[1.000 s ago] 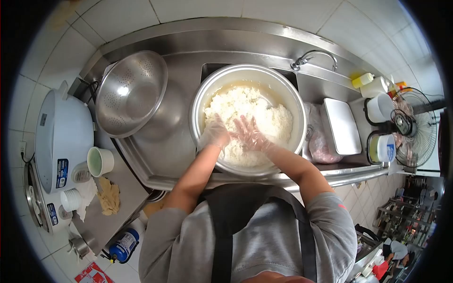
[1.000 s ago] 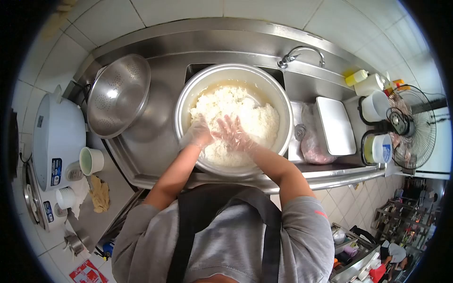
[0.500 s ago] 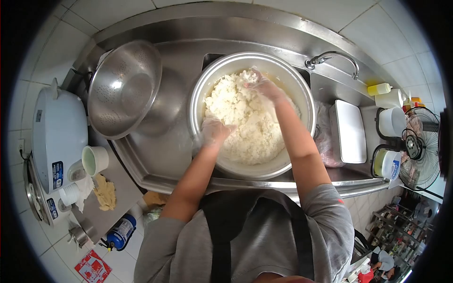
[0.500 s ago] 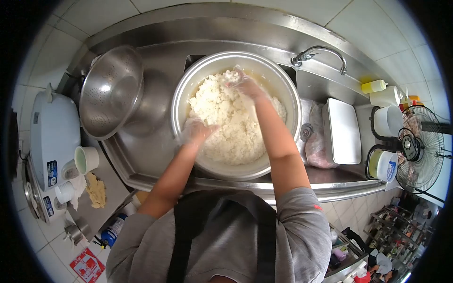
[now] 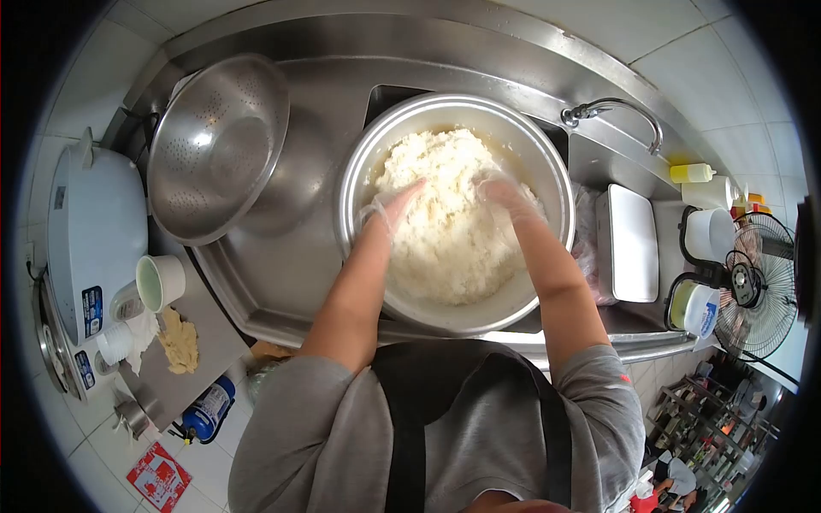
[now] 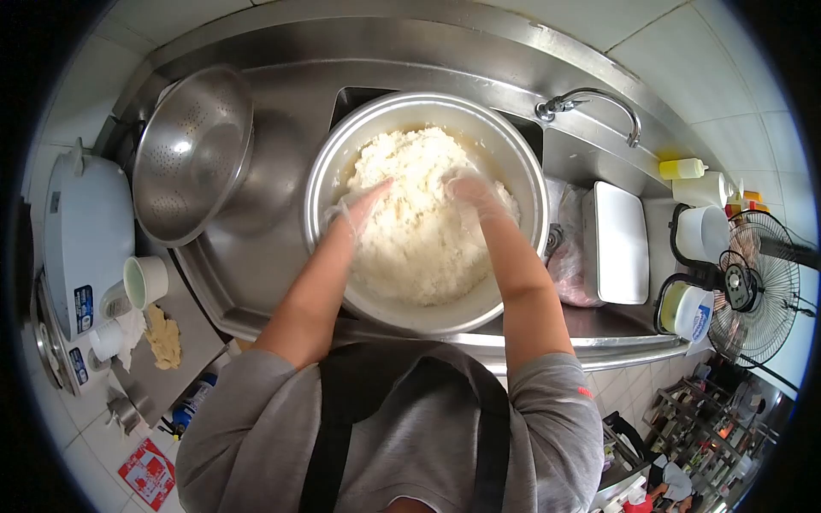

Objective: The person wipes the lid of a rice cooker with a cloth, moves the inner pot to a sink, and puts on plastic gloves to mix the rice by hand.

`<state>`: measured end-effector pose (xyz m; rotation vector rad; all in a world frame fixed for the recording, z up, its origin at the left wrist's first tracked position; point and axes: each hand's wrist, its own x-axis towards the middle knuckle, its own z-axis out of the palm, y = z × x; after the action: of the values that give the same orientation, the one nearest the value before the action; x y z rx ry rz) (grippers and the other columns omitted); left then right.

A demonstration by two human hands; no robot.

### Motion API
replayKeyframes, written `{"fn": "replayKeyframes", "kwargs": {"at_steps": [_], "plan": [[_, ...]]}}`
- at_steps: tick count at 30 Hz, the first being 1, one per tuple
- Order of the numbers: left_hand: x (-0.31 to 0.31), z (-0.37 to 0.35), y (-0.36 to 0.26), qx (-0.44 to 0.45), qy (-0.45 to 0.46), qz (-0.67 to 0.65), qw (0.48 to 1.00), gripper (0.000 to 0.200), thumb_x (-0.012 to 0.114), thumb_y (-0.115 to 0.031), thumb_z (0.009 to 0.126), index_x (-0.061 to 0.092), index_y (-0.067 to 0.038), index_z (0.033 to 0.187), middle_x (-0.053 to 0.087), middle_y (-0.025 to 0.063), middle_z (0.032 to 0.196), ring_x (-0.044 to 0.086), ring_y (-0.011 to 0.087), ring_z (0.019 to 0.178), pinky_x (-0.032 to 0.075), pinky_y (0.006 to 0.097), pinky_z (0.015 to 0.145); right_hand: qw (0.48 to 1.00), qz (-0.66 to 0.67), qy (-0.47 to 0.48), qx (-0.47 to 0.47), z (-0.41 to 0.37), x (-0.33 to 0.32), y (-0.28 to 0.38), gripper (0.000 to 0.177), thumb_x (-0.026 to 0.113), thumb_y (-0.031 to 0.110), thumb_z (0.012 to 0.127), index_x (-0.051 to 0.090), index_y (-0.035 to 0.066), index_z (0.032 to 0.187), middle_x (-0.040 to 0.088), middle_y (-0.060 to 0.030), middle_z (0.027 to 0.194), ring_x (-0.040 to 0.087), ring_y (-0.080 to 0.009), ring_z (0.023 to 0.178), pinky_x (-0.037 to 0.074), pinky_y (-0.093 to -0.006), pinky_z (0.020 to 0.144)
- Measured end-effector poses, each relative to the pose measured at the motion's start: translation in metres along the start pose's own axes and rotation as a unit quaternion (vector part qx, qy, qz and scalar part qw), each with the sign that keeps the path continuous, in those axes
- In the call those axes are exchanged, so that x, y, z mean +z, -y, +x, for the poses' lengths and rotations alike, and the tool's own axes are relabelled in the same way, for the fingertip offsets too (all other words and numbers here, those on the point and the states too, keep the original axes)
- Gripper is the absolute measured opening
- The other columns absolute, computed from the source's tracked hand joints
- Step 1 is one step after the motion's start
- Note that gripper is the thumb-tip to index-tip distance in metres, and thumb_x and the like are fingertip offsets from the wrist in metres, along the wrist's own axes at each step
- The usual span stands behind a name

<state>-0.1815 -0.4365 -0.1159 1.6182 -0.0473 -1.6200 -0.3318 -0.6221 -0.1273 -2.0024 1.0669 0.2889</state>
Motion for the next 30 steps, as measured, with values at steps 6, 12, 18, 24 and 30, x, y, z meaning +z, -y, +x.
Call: {"fn": "replayKeyframes", "kwargs": {"at_steps": [6,12,18,24,30], "plan": [[0.000,0.012,0.011,0.052,0.143,-0.064,0.986,0.072,0.041,-0.047,0.083,0.019,-0.008,0.140,0.012,0.0045,0.148,0.006,0.0221,0.136,0.006,0.0452,0.109,0.947,0.280,0.148,-0.060,0.007,0.030,-0.005,0.042,0.060,0.028,0.081,0.057,-0.002,0.111,0.060,-0.0131,0.110,0.053,-0.0190,0.103,0.039,-0.0290,0.089],[0.008,0.011,0.029,0.145,0.302,-0.093,0.937,0.060,0.025,-0.040,0.091,0.013,-0.010,0.142,0.009,0.0013,0.148,0.003,0.0235,0.137,0.004,0.0490,0.110,0.929,0.363,0.066,0.024,-0.028,0.086,-0.025,0.060,0.067,0.022,0.080,0.038,0.002,0.128,0.051,-0.0141,0.122,0.047,-0.0230,0.114,0.037,-0.0335,0.096],[0.050,-0.020,0.037,0.087,0.078,-0.228,0.967,0.059,0.036,-0.046,0.089,0.031,-0.012,0.137,0.029,0.0076,0.140,0.038,0.0215,0.119,0.027,0.0431,0.100,0.845,0.521,-0.010,-0.125,-0.093,0.089,0.030,0.078,0.076,0.001,0.064,0.032,0.004,0.129,0.049,-0.0099,0.121,0.049,-0.0196,0.111,0.042,-0.0330,0.094],[0.056,-0.043,0.015,0.200,0.093,-0.302,0.927,0.045,0.049,-0.031,0.088,0.046,-0.006,0.125,0.057,0.0054,0.112,0.056,0.0147,0.097,0.047,0.0268,0.077,0.937,0.162,-0.159,-0.267,-0.107,0.018,0.075,0.074,0.076,0.007,0.063,0.039,0.007,0.127,0.052,-0.0116,0.119,0.052,-0.0232,0.108,0.041,-0.0320,0.095],[0.030,-0.040,-0.008,0.258,0.141,-0.086,0.952,0.045,0.063,-0.016,0.082,0.049,0.001,0.121,0.059,0.0084,0.109,0.058,0.0156,0.093,0.046,0.0252,0.079,0.945,-0.165,-0.154,-0.238,-0.151,-0.055,0.089,0.057,0.074,0.009,0.067,0.051,0.007,0.120,0.053,-0.0143,0.118,0.050,-0.0272,0.109,0.041,-0.0334,0.092]]}}
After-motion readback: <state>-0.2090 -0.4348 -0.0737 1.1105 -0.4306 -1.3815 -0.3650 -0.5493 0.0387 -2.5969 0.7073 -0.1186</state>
